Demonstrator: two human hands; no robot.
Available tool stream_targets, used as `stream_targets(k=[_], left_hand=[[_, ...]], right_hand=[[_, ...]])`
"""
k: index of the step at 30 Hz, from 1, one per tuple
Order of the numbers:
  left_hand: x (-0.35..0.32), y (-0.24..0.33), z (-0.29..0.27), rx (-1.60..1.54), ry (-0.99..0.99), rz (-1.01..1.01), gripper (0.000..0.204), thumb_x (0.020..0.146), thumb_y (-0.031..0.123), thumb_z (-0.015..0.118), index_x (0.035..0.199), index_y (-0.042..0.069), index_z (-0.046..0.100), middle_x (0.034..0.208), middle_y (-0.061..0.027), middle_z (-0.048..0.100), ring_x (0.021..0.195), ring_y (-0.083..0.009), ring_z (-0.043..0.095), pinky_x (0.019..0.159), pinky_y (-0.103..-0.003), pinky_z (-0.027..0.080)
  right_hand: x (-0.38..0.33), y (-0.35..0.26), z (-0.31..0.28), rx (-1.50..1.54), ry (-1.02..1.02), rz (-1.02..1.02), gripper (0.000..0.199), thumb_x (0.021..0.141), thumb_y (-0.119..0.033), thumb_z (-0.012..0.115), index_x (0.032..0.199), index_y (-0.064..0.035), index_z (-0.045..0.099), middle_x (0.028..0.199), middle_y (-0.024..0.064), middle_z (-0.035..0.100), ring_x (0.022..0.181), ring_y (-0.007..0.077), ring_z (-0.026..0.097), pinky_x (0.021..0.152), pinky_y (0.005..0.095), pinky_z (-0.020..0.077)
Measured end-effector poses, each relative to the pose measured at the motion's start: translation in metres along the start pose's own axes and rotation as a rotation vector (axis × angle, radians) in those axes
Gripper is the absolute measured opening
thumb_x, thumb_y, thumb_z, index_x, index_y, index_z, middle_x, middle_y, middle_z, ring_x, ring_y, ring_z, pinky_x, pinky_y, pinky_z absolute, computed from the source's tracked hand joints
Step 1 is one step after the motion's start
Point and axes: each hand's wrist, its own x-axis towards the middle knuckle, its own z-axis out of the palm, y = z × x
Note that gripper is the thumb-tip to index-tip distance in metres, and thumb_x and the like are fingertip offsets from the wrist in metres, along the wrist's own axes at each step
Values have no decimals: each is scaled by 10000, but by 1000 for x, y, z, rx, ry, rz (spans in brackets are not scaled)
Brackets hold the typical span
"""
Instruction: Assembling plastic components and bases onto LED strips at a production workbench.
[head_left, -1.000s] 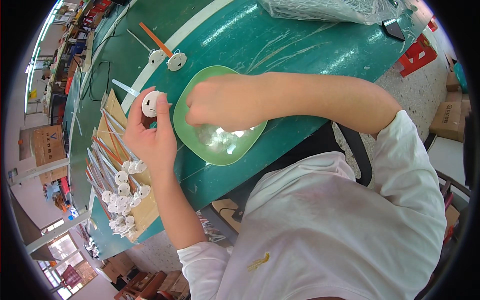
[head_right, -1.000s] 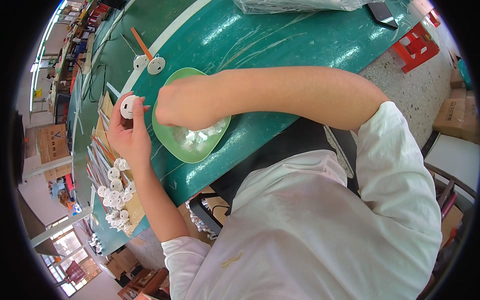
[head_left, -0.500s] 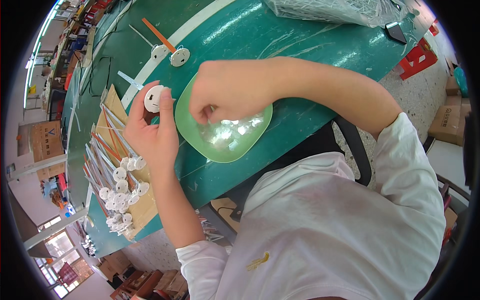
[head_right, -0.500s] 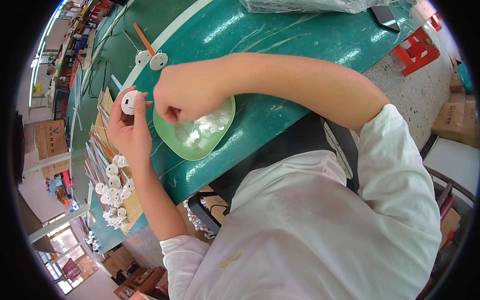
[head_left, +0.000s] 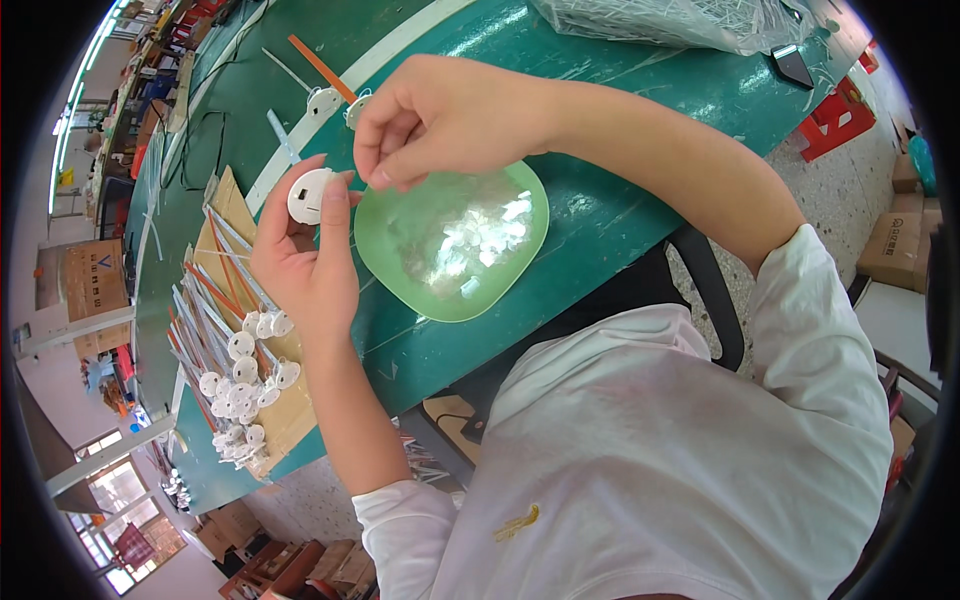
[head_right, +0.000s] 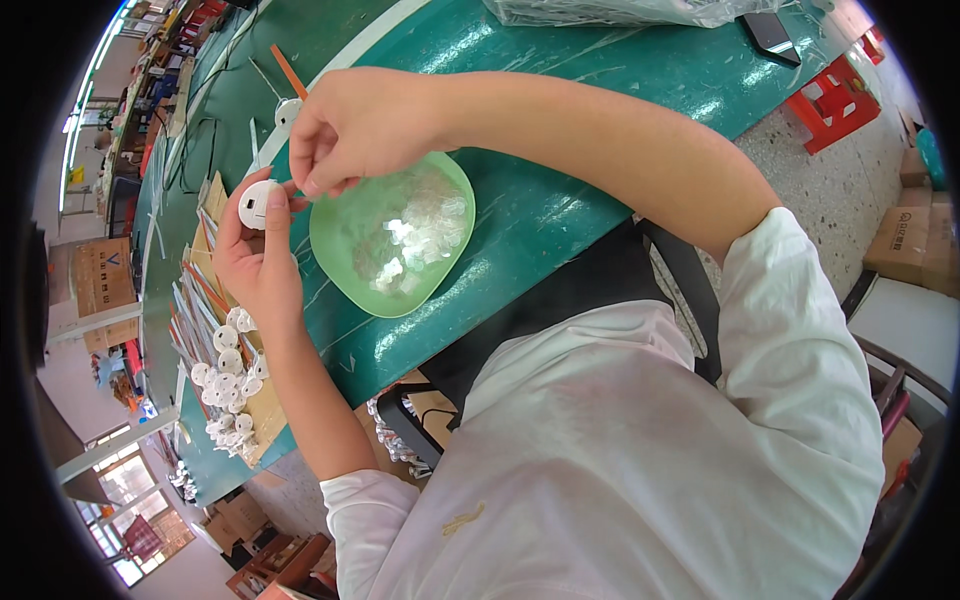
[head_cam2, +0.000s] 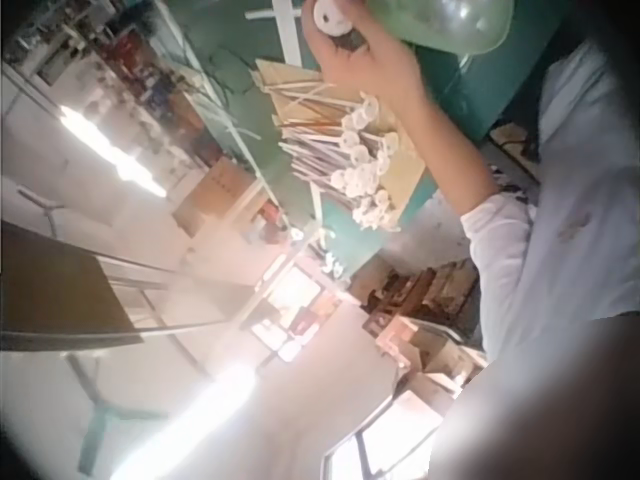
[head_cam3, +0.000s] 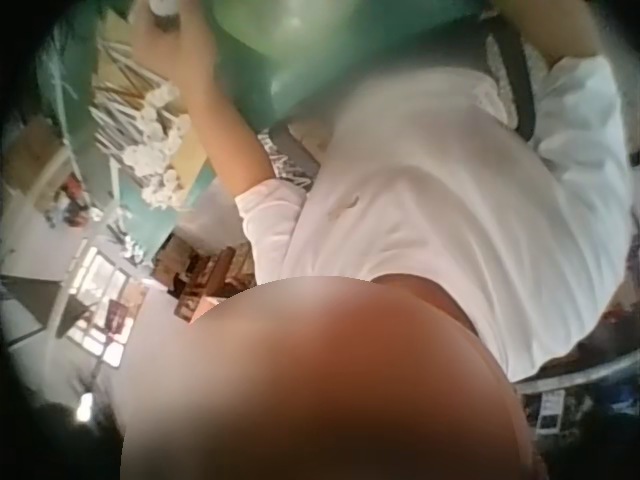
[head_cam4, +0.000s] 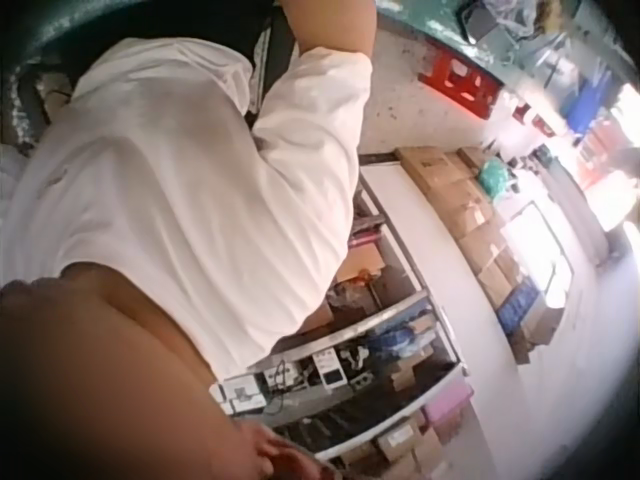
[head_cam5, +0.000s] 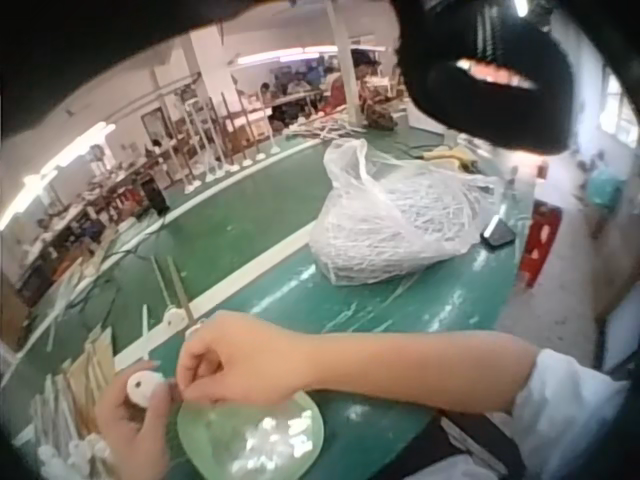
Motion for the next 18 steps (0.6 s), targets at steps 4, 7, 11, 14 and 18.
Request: stream_targets(k=[4,7,11,14,18], left_hand=[[-3,5,3,-104,-51,11,391,946,83,636,1315,-15,552,1096,-120,681,927,-150,671,838,-272,518],[-4,4,7,-191,-56,46,465,976,88,570,1418,-2,453,1205,-144,638,998,-167,649,880,-294,506],[-5,6,11,-184,-24,82,531,1005,106,499,1499,3,334,1307,-172,588,1075,-192,633,908,-318,499],[-4,14,15,-167,-2,101,544,998,93,508,1497,-13,317,1318,-196,583,1102,-219,638,928,-339,499],[-4,9,10,-188,-10,121,542,985,76,534,1479,-23,334,1310,-217,587,1112,-240,645,923,-350,510]], right_hand=[[0,0,2,254,84,81,125,910,-108,663,968,0,686,851,49,711,810,111,682,742,259,556],[1,-3,5,242,166,-6,127,936,-107,645,994,0,678,905,66,707,849,112,679,730,267,561],[0,-6,13,259,214,-21,115,962,-105,609,999,3,621,958,86,692,888,125,673,750,277,555],[1,3,18,288,280,-146,79,984,-96,558,1005,-21,548,985,87,681,901,133,664,749,284,538],[0,1,19,88,176,-118,95,979,-97,554,1015,-43,484,942,87,682,848,150,665,695,296,506]])
